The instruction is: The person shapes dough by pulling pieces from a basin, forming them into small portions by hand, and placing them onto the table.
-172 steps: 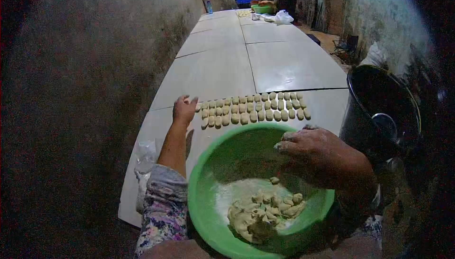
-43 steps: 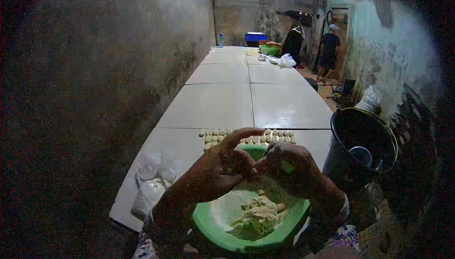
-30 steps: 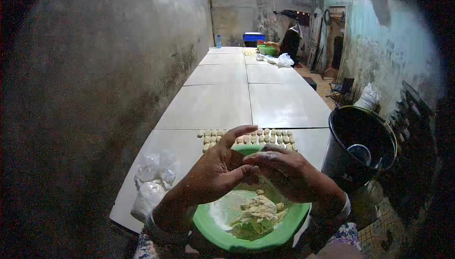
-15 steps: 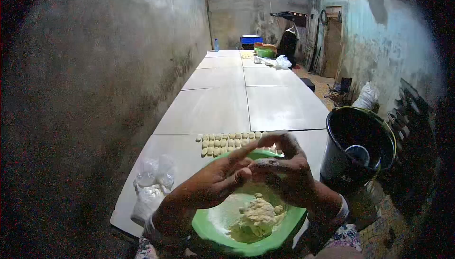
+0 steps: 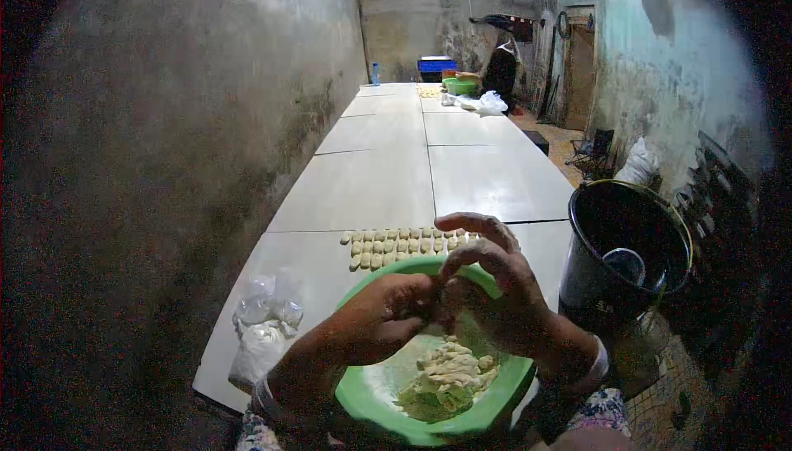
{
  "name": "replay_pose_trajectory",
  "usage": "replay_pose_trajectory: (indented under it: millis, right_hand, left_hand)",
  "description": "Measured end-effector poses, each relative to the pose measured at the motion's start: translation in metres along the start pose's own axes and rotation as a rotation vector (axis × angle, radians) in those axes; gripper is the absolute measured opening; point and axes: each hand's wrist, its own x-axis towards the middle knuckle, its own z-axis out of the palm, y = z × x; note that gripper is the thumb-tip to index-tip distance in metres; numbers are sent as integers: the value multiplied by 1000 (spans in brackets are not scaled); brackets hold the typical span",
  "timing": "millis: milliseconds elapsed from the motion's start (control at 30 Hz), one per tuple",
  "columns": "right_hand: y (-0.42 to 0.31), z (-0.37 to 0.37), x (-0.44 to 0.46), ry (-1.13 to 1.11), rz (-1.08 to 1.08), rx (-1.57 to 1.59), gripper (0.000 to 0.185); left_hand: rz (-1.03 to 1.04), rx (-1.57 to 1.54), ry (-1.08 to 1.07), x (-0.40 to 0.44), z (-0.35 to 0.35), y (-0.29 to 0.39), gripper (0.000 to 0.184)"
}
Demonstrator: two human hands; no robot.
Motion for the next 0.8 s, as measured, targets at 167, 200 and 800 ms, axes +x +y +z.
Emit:
replay_pose_trajectory:
  millis: [167, 200, 800]
  right_hand:
    - [-1, -15, 2, -44, 26, 224, 20]
    - [-3, -18, 2, -100, 45, 222, 23]
    - [0, -11, 0, -147, -124, -97, 21]
  left_hand:
    - [44, -19, 105, 2, 3, 1, 28]
    - [54, 59, 156, 3, 2, -2, 32]
    - [4, 214, 90, 11, -1, -7, 47]
